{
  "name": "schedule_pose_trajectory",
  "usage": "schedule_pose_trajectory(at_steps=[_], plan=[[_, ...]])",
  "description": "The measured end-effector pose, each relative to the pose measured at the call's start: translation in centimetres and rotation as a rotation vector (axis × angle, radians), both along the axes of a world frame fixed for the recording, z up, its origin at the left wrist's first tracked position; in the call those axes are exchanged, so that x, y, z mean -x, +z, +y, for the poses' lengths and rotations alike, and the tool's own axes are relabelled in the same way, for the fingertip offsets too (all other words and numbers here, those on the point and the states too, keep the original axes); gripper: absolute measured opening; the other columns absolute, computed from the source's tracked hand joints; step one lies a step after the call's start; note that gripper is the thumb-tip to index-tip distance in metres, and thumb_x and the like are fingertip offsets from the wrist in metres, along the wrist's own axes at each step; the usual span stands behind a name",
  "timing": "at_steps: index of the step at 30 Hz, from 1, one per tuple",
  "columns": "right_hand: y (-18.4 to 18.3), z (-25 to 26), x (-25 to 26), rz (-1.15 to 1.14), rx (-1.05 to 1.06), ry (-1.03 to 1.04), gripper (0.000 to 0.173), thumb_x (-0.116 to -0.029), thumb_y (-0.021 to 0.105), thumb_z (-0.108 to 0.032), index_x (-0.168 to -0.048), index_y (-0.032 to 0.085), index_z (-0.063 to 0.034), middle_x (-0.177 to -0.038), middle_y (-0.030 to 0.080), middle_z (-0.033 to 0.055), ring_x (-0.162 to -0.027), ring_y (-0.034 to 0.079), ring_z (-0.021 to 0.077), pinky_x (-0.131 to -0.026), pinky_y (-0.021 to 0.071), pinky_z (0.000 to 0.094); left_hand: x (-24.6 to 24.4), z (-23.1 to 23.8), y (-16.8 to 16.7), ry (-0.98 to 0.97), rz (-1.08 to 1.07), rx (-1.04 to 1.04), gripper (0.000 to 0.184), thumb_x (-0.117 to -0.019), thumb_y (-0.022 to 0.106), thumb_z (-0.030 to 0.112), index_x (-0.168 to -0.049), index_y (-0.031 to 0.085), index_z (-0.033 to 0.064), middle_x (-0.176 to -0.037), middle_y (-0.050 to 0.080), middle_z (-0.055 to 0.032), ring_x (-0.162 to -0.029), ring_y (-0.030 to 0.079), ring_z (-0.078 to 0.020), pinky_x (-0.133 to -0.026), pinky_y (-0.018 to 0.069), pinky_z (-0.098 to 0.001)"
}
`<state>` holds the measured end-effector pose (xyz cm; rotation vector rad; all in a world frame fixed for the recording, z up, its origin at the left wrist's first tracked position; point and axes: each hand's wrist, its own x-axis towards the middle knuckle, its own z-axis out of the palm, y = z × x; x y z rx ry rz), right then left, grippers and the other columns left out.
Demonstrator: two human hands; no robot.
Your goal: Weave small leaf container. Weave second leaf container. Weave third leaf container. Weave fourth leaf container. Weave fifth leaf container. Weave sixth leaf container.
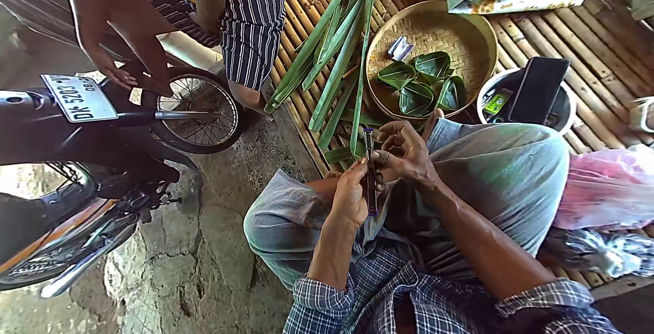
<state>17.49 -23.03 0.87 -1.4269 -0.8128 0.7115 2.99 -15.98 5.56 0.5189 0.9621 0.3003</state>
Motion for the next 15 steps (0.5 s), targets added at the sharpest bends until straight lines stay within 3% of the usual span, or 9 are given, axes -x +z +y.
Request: schedule_pose_trajectory(at_steps=[5, 8, 12, 15], plan=[[0.2, -0.1, 0.0, 0.02, -0.001, 0.022, 0.042, -0.0927, 0.074, -0.016, -0.131, 0.057, -0.0076, -0.112, 0.069, 0.0078, -0.082, 0.07, 0.017, -0.068, 0.062, 0.0304, -0.1, -0.3, 0.1, 0.001, -0.049, -0.044, 0.029, -0.1116, 0.038, 0.02, -0.118, 0.059, 0.0012, -0.089, 0.063, -0.0125, -0.07, 0.064, -0.0177, -0.065, 0.0584, -0.0295], [0.3, -0.4, -0.1, -0.042, 0.026, 0.017, 0.031, -0.0993, 0.066, -0.015, -0.129, 0.059, -0.0082, -0.108, 0.069, 0.0056, -0.08, 0.069, 0.015, -0.067, 0.0609, 0.0291, 0.3, 0.3, -0.1, 0.018, -0.071, -0.082, 0.025, -0.1098, 0.042, 0.013, -0.123, 0.059, 0.0008, -0.093, 0.063, -0.0116, -0.075, 0.065, -0.0179, -0.072, 0.0597, -0.0315], [0.4, -0.6, 0.1, -0.035, 0.051, 0.074, 0.031, -0.1003, 0.065, -0.021, -0.128, 0.061, -0.0091, -0.106, 0.071, 0.0044, -0.078, 0.069, 0.0143, -0.066, 0.0609, 0.0293, 1.0, 1.0, -0.5, -0.046, -0.122, -0.181, 0.019, -0.1061, 0.048, 0.005, -0.121, 0.058, 0.0002, -0.101, 0.065, -0.0129, -0.087, 0.066, -0.0197, -0.085, 0.0585, -0.0381], [0.2, -0.6, 0.3, 0.007, 0.077, 0.111, 0.024, -0.0992, 0.068, -0.025, -0.117, 0.067, -0.0089, -0.092, 0.072, 0.0039, -0.07, 0.068, 0.014, -0.061, 0.059, 0.0284, 1.3, 0.7, -0.6, -0.176, -0.117, -0.301, 0.019, -0.1012, 0.056, 0.001, -0.12, 0.059, -0.0029, -0.104, 0.067, -0.0152, -0.092, 0.067, -0.0215, -0.089, 0.0578, -0.0404]])
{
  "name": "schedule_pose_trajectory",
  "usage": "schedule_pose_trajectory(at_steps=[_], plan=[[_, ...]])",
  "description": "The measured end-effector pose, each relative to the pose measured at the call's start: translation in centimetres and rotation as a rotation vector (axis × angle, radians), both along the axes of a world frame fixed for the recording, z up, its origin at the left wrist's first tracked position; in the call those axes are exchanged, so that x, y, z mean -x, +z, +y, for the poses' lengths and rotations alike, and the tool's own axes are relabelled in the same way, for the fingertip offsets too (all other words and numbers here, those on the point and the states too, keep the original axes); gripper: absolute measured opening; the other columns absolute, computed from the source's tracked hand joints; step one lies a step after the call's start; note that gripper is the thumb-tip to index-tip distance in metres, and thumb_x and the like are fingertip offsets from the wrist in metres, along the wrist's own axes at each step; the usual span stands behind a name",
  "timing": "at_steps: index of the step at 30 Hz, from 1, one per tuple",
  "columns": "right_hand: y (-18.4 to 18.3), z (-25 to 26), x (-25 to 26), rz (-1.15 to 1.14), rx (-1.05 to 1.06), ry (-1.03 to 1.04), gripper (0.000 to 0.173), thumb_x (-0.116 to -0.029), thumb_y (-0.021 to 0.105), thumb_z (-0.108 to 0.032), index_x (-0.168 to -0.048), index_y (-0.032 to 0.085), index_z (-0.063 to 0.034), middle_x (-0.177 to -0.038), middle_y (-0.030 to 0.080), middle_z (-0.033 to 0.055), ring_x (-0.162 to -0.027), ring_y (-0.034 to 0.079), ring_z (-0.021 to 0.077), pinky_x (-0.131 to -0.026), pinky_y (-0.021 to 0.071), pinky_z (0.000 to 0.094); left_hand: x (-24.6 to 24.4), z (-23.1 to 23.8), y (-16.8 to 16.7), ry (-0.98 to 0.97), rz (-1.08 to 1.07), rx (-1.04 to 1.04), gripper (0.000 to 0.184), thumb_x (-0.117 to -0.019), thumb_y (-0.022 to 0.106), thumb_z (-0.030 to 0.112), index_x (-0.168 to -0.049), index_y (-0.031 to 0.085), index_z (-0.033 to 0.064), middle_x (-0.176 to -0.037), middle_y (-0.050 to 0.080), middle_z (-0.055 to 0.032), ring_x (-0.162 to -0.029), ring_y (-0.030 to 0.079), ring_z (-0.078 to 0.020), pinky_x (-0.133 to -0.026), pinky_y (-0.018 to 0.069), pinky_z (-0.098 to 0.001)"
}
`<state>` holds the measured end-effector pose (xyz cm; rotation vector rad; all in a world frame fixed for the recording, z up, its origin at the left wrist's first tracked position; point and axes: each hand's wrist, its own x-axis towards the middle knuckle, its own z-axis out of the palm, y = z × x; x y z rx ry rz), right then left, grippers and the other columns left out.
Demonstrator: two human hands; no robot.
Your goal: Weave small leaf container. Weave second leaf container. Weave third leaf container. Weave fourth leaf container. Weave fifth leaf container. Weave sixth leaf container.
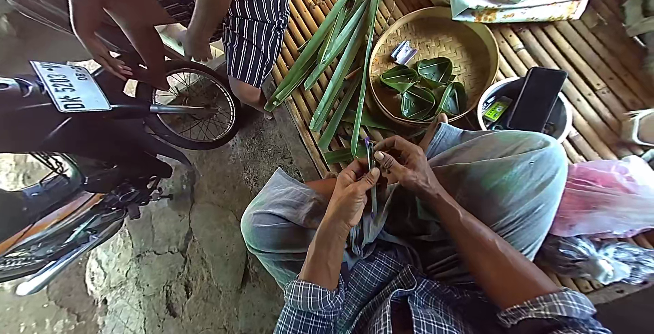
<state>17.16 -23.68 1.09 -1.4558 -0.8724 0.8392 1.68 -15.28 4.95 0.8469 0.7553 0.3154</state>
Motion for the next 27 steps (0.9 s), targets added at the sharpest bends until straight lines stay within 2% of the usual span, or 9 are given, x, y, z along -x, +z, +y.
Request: schedule_pose_trajectory(at_steps=[4, 7, 10, 12, 14, 17, 19, 24, 27], plan=[[0.1, -0.1, 0.0, 0.006, -0.003, 0.025, 0.018, -0.0974, 0.07, -0.021, -0.11, 0.07, -0.008, -0.087, 0.071, 0.0027, -0.068, 0.067, 0.0127, -0.059, 0.0585, 0.0271, -0.1, -0.9, -0.9, -0.025, 0.107, -0.065, 0.027, -0.0938, 0.069, -0.001, -0.119, 0.061, -0.006, -0.103, 0.068, -0.0184, -0.089, 0.071, -0.0258, -0.084, 0.0622, -0.0406], [0.1, 0.0, 0.1, -0.001, 0.032, 0.02, 0.013, -0.0973, 0.072, -0.02, -0.104, 0.072, -0.0085, -0.081, 0.071, 0.002, -0.064, 0.065, 0.0114, -0.056, 0.057, 0.0265, -0.1, -1.2, -1.1, 0.036, 0.114, -0.025, 0.024, -0.0944, 0.067, -0.003, -0.118, 0.062, -0.0077, -0.105, 0.069, -0.0206, -0.091, 0.072, -0.0294, -0.084, 0.0632, -0.0444], [0.0, 0.1, -0.1, 0.006, 0.05, 0.029, 0.01, -0.0986, 0.068, -0.017, -0.099, 0.072, -0.0079, -0.078, 0.07, 0.0024, -0.064, 0.065, 0.0118, -0.058, 0.0564, 0.0269, 0.0, -1.2, -1.3, 0.059, 0.125, -0.067, 0.022, -0.0946, 0.068, -0.001, -0.115, 0.064, -0.0077, -0.103, 0.071, -0.0208, -0.091, 0.072, -0.0285, -0.084, 0.0625, -0.0435], [0.1, 0.0, -0.2, 0.048, 0.044, 0.047, 0.009, -0.0984, 0.066, -0.014, -0.102, 0.072, -0.0073, -0.081, 0.07, 0.0035, -0.066, 0.065, 0.0131, -0.059, 0.0563, 0.0277, 0.1, -1.0, -1.2, 0.019, 0.155, -0.151, 0.02, -0.0928, 0.071, 0.0, -0.112, 0.067, -0.0061, -0.1, 0.072, -0.0186, -0.089, 0.072, -0.0255, -0.082, 0.0627, -0.0398], [-0.1, -0.1, -0.4, 0.09, 0.028, 0.096, 0.015, -0.0992, 0.063, -0.014, -0.11, 0.07, -0.0077, -0.088, 0.071, 0.0045, -0.072, 0.067, 0.0137, -0.064, 0.0577, 0.0283, 0.1, -0.9, -1.0, -0.015, 0.183, -0.213, 0.021, -0.091, 0.074, 0.001, -0.11, 0.069, -0.0052, -0.099, 0.073, -0.0177, -0.089, 0.073, -0.0248, -0.081, 0.063, -0.0382], [-0.2, -0.2, -0.4, 0.097, -0.014, 0.102, 0.015, -0.0988, 0.06, -0.015, -0.105, 0.071, -0.0061, -0.083, 0.07, 0.0038, -0.069, 0.065, 0.0122, -0.062, 0.0555, 0.0272, 0.0, -0.7, -0.7, -0.031, 0.215, -0.258, 0.02, -0.0897, 0.075, 0.001, -0.109, 0.07, -0.0042, -0.098, 0.074, -0.0168, -0.088, 0.073, -0.025, -0.081, 0.0632, -0.0386], [-0.1, -0.3, -0.4, 0.121, -0.041, 0.113, 0.018, -0.0993, 0.058, -0.015, -0.105, 0.071, -0.0047, -0.085, 0.07, 0.0053, -0.071, 0.066, 0.0139, -0.065, 0.0569, 0.029, 0.0, -0.6, -0.6, -0.033, 0.228, -0.267, 0.02, -0.0897, 0.076, 0.002, -0.108, 0.07, -0.0045, -0.098, 0.074, -0.0173, -0.088, 0.074, -0.0268, -0.082, 0.064, -0.0408], [-0.1, -0.1, -0.4, 0.099, 0.002, 0.11, 0.013, -0.0975, 0.069, -0.019, -0.103, 0.072, -0.0068, -0.084, 0.071, 0.0032, -0.07, 0.067, 0.0123, -0.064, 0.0574, 0.0275, 0.4, -0.4, -1.3, -0.095, 0.26, -0.379, 0.019, -0.0895, 0.077, 0.007, -0.106, 0.072, -0.0009, -0.097, 0.075, -0.0132, -0.089, 0.074, -0.0238, -0.082, 0.0643, -0.0392], [-0.1, 0.0, -0.4, 0.111, -0.016, 0.127, 0.011, -0.0962, 0.072, -0.015, -0.1, 0.073, -0.005, -0.085, 0.072, 0.0042, -0.071, 0.067, 0.0127, -0.064, 0.0576, 0.0268, 0.7, -0.3, -1.4, -0.1, 0.231, -0.383, 0.017, -0.0944, 0.073, 0.01, -0.106, 0.071, -0.0015, -0.095, 0.075, -0.0135, -0.088, 0.074, -0.0232, -0.081, 0.0638, -0.0387]])
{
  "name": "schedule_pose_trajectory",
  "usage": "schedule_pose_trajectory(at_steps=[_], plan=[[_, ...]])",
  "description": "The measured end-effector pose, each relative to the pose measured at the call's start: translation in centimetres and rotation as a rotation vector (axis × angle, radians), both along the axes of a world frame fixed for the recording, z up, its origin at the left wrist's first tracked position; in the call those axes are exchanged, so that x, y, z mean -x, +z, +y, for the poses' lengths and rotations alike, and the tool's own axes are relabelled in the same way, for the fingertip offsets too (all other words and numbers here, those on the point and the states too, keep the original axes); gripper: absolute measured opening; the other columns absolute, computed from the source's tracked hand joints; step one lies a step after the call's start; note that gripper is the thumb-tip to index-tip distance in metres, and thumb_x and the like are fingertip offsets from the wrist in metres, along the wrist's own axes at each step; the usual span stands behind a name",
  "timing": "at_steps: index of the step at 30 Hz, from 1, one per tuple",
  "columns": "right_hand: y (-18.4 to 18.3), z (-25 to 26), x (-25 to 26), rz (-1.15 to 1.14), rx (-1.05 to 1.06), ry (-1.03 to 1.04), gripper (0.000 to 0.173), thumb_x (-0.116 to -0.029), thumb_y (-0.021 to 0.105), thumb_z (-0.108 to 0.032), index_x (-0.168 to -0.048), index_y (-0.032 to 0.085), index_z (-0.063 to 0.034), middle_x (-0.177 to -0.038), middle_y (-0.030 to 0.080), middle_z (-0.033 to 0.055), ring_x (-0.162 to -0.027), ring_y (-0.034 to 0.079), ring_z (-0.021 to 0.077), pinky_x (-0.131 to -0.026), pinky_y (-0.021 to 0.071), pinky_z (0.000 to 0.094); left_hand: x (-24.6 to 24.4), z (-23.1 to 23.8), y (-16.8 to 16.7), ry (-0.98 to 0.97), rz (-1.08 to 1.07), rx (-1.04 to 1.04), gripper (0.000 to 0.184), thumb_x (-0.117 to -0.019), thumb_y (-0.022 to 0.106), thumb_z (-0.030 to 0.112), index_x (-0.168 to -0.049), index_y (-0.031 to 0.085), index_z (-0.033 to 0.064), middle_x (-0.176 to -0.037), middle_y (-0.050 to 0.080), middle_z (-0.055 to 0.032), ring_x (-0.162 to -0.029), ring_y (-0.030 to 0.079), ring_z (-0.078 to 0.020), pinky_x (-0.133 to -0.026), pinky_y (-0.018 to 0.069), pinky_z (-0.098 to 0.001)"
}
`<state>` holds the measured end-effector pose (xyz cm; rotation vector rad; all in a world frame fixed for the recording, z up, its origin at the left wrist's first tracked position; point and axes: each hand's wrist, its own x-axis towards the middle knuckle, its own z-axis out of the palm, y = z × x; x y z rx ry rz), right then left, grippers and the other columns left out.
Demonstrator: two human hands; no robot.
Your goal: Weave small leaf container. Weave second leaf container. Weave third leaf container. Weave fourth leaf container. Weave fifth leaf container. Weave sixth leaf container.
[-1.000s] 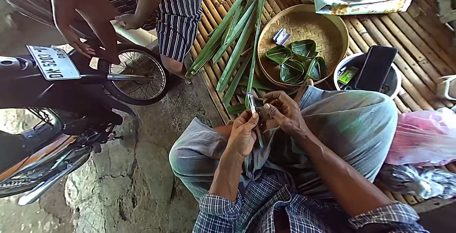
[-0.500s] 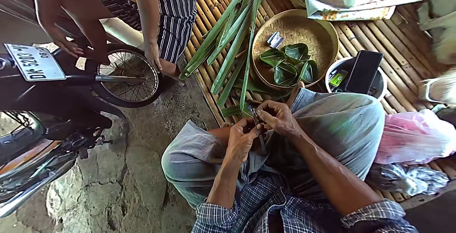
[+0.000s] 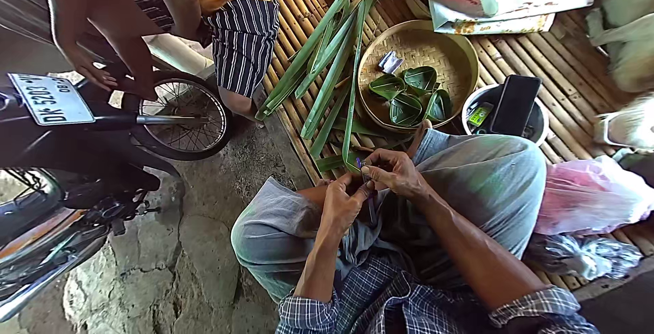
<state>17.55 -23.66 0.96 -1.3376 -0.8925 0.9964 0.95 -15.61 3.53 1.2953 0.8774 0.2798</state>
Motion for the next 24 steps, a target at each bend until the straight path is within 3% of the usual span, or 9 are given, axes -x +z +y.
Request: schedule_pose_trajectory(at_steps=[5, 8, 10, 12, 14, 17, 19, 21, 24], plan=[[0.0, -0.1, 0.0, 0.07, 0.002, 0.026, 0.01, -0.0963, 0.066, -0.012, -0.102, 0.068, -0.0041, -0.083, 0.068, 0.0074, -0.069, 0.065, 0.0155, -0.062, 0.0561, 0.0287, -0.1, -0.1, 0.4, 0.038, -0.038, 0.061, 0.017, -0.0984, 0.067, 0.011, -0.109, 0.069, -0.0016, -0.095, 0.073, -0.0137, -0.084, 0.072, -0.0211, -0.077, 0.0624, -0.0361], [-0.1, -0.2, 0.0, 0.142, -0.024, 0.049, 0.012, -0.0947, 0.061, -0.014, -0.103, 0.066, -0.0058, -0.082, 0.066, 0.0084, -0.064, 0.06, 0.0142, -0.054, 0.0496, 0.0263, -0.2, -0.1, 0.6, 0.073, -0.153, 0.259, 0.015, -0.1004, 0.062, 0.007, -0.11, 0.066, -0.0039, -0.097, 0.071, -0.0159, -0.088, 0.07, -0.0219, -0.084, 0.0597, -0.04], [-0.2, -0.2, -0.3, 0.215, -0.063, 0.145, 0.02, -0.0943, 0.063, -0.017, -0.11, 0.067, -0.0054, -0.09, 0.066, 0.0079, -0.071, 0.061, 0.0132, -0.059, 0.051, 0.0266, -0.1, 0.1, 1.0, 0.116, -0.229, 0.438, 0.012, -0.1027, 0.055, 0.005, -0.11, 0.062, -0.0024, -0.097, 0.07, -0.0155, -0.088, 0.071, -0.0229, -0.086, 0.0605, -0.0441], [-0.2, -0.2, -0.7, 0.338, -0.066, 0.303, 0.038, -0.0931, 0.069, -0.025, -0.124, 0.061, -0.0046, -0.106, 0.067, 0.0107, -0.088, 0.067, 0.0167, -0.075, 0.0596, 0.0322, 0.2, 0.7, 1.6, 0.152, -0.275, 0.616, 0.017, -0.1049, 0.051, 0.007, -0.114, 0.062, -0.0013, -0.097, 0.071, -0.0172, -0.086, 0.072, -0.0257, -0.086, 0.0613, -0.0471], [0.3, -0.2, -0.9, 0.434, -0.028, 0.463, 0.071, -0.0848, 0.082, -0.036, -0.143, 0.05, -0.0087, -0.12, 0.065, 0.0111, -0.1, 0.067, 0.0168, -0.086, 0.06, 0.0326, 0.7, 1.5, 1.9, 0.175, -0.308, 0.728, 0.022, -0.1079, 0.045, 0.013, -0.114, 0.062, 0.0015, -0.092, 0.072, -0.0166, -0.081, 0.073, -0.0237, -0.079, 0.0631, -0.0402], [0.5, 0.1, -1.2, 0.502, 0.002, 0.682, 0.11, -0.0749, 0.087, -0.014, -0.163, 0.022, -0.0198, -0.138, 0.055, 0.0133, -0.115, 0.063, 0.0209, -0.099, 0.0559, 0.0354, 1.6, 2.6, 1.7, 0.17, -0.421, 0.853, 0.027, -0.1094, 0.043, 0.019, -0.112, 0.062, -0.0003, -0.099, 0.072, -0.0216, -0.091, 0.074, -0.0312, -0.086, 0.0621, -0.0445], [0.6, 0.1, -1.0, 0.505, 0.04, 0.704, 0.118, -0.0729, 0.084, 0.002, -0.165, 0.015, -0.0236, -0.146, 0.051, 0.0147, -0.121, 0.062, 0.0258, -0.101, 0.0563, 0.0395, 1.7, 2.6, 1.8, 0.195, -0.426, 0.868, 0.028, -0.1099, 0.042, 0.019, -0.112, 0.062, -0.0002, -0.1, 0.072, -0.0215, -0.093, 0.074, -0.0323, -0.089, 0.0613, -0.0462], [0.4, 0.3, -0.4, 0.452, 0.058, 0.622, 0.107, -0.0741, 0.083, 0.0, -0.161, 0.024, -0.0193, -0.142, 0.056, 0.0116, -0.118, 0.064, 0.021, -0.098, 0.057, 0.0353, 1.3, 2.3, 1.7, 0.235, -0.382, 0.835, 0.026, -0.1101, 0.041, 0.017, -0.115, 0.06, -0.0003, -0.101, 0.072, -0.0225, -0.092, 0.075, -0.0326, -0.086, 0.0626, -0.0452], [0.0, 0.2, 0.3, 0.454, 0.006, 0.421, 0.068, -0.085, 0.081, -0.017, -0.144, 0.048, -0.0096, -0.121, 0.067, 0.0109, -0.103, 0.069, 0.0175, -0.09, 0.0596, 0.0336, 1.0, 1.8, 0.9, 0.245, -0.354, 0.802, 0.019, -0.108, 0.047, 0.013, -0.116, 0.06, 0.0021, -0.1, 0.071, -0.0184, -0.089, 0.073, -0.0271, -0.084, 0.0623, -0.0418]])
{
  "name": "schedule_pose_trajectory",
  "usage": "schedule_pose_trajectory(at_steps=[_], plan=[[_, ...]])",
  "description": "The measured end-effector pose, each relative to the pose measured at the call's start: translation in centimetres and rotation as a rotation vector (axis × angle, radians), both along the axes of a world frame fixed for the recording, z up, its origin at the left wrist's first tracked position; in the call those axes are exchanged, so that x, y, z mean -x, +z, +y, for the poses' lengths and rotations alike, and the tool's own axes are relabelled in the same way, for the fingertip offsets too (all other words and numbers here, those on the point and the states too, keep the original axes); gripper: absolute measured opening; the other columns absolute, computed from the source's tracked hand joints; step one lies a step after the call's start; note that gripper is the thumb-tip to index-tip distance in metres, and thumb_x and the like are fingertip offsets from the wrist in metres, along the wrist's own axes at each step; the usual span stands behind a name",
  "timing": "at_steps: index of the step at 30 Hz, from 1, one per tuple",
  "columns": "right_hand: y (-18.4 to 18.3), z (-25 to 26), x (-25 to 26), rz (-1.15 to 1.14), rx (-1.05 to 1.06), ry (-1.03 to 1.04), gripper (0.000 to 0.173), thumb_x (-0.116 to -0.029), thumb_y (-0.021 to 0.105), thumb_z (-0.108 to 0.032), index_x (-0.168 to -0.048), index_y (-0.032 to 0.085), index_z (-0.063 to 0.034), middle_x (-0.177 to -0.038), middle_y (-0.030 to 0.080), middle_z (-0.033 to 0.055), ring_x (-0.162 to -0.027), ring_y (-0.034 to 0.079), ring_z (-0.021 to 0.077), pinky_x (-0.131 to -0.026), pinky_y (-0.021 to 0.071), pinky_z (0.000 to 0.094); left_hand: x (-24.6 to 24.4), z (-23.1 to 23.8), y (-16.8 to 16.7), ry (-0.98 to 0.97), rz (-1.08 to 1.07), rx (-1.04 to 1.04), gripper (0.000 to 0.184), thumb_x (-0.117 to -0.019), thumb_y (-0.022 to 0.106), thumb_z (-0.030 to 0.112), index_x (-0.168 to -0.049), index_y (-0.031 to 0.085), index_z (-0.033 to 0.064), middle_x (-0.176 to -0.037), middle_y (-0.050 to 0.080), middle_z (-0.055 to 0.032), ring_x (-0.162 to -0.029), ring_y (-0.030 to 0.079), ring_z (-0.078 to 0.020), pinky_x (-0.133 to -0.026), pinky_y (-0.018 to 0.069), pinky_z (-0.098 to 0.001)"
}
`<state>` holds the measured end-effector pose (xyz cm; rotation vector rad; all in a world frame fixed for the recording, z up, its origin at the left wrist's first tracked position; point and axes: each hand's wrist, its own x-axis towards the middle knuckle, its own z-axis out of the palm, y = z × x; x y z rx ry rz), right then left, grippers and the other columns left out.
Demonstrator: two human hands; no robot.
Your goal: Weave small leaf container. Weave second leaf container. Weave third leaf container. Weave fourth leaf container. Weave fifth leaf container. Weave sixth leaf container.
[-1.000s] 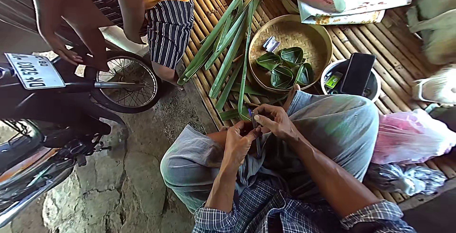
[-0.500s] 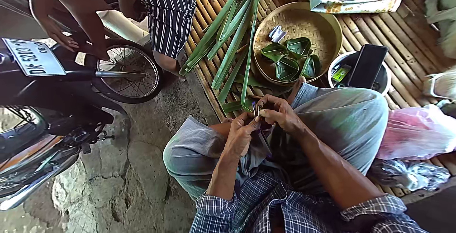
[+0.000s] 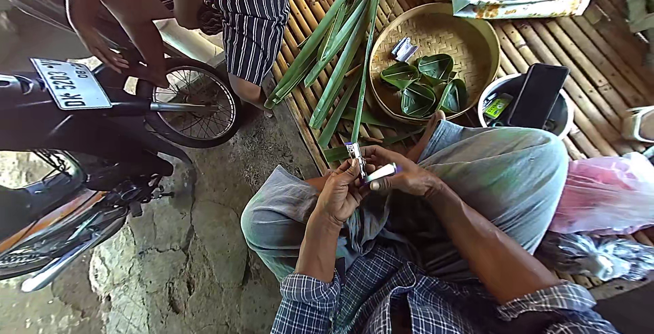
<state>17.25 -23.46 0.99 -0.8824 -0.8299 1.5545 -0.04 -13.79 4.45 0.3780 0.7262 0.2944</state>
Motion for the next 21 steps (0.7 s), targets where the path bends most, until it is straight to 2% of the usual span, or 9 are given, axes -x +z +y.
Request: schedule_pose_trajectory(at_steps=[2, 5, 8, 10, 12, 15, 17, 21], plan=[[-0.4, -0.1, -0.2, 0.065, -0.024, -0.105, 0.044, -0.0909, 0.075, -0.014, -0.131, 0.06, -0.0045, -0.113, 0.07, 0.0122, -0.097, 0.07, 0.0188, -0.085, 0.062, 0.036, -0.2, -0.2, -0.5, -0.013, -0.025, -0.016, 0.011, -0.104, 0.054, 0.007, -0.111, 0.061, 0.0023, -0.104, 0.069, -0.0182, -0.095, 0.072, -0.03, -0.093, 0.0586, -0.0498], [-1.3, 0.0, -0.3, 0.054, -0.068, -0.226, 0.031, -0.0895, 0.074, -0.005, -0.12, 0.067, -0.0026, -0.109, 0.071, 0.0105, -0.095, 0.069, 0.0166, -0.086, 0.0601, 0.0355, -0.8, -0.6, -0.4, -0.019, 0.01, -0.07, 0.011, -0.1026, 0.057, 0.006, -0.109, 0.064, -0.0008, -0.104, 0.07, -0.0192, -0.096, 0.072, -0.0311, -0.093, 0.0584, -0.0524], [-1.6, 0.0, -0.4, 0.055, -0.105, -0.318, 0.028, -0.0872, 0.077, -0.001, -0.113, 0.065, -0.0024, -0.11, 0.071, 0.0141, -0.096, 0.07, 0.0201, -0.086, 0.0604, 0.0379, -0.9, 0.2, -0.2, -0.089, 0.096, -0.177, 0.027, -0.1082, 0.049, 0.016, -0.121, 0.062, -0.004, -0.112, 0.069, -0.0216, -0.1, 0.071, -0.0335, -0.092, 0.0591, -0.0535], [-1.6, 0.0, -0.5, 0.036, -0.091, -0.4, 0.029, -0.0856, 0.077, 0.001, -0.111, 0.065, -0.0028, -0.111, 0.072, 0.0161, -0.095, 0.071, 0.0214, -0.083, 0.061, 0.0373, -0.7, 1.4, -0.6, -0.134, 0.156, -0.272, 0.034, -0.1107, 0.042, 0.02, -0.121, 0.063, -0.0044, -0.113, 0.07, -0.0221, -0.099, 0.072, -0.0334, -0.089, 0.0603, -0.0516], [-1.5, 0.0, -0.4, 0.0, -0.061, -0.474, 0.029, -0.0846, 0.077, 0.003, -0.11, 0.064, -0.0024, -0.11, 0.071, 0.0181, -0.092, 0.071, 0.0231, -0.079, 0.061, 0.0368, -0.3, 2.9, -1.5, -0.116, 0.195, -0.326, 0.033, -0.1111, 0.04, 0.018, -0.122, 0.061, -0.0042, -0.113, 0.07, -0.0222, -0.1, 0.072, -0.0328, -0.09, 0.0598, -0.0497], [-1.6, 0.2, -0.3, -0.082, -0.021, -0.532, 0.026, -0.0851, 0.078, 0.003, -0.108, 0.065, -0.0005, -0.101, 0.071, 0.0169, -0.085, 0.071, 0.022, -0.076, 0.0616, 0.0363, 0.1, 4.5, -2.7, 0.029, 0.182, -0.241, 0.031, -0.1121, 0.034, 0.018, -0.13, 0.053, 0.0009, -0.116, 0.068, -0.0194, -0.106, 0.069, -0.0325, -0.097, 0.0561, -0.0498], [-1.6, 0.2, -0.3, -0.144, 0.002, -0.544, 0.024, -0.0856, 0.078, 0.002, -0.107, 0.067, 0.0, -0.097, 0.071, 0.0154, -0.082, 0.07, 0.0202, -0.074, 0.0612, 0.035, 0.0, 4.6, -2.8, 0.102, 0.176, -0.204, 0.03, -0.1119, 0.034, 0.019, -0.13, 0.052, 0.0034, -0.114, 0.068, -0.0173, -0.105, 0.07, -0.0305, -0.097, 0.0562, -0.0486], [-1.6, 0.1, -0.2, -0.272, -0.005, -0.615, 0.018, -0.0861, 0.077, 0.002, -0.102, 0.068, -0.0012, -0.096, 0.072, 0.0137, -0.081, 0.07, 0.0206, -0.071, 0.0614, 0.034, 0.2, 4.2, -2.8, 0.116, 0.139, -0.19, 0.03, -0.1118, 0.035, 0.018, -0.131, 0.053, 0.0035, -0.114, 0.068, -0.0176, -0.104, 0.07, -0.0304, -0.096, 0.0563, -0.0486]])
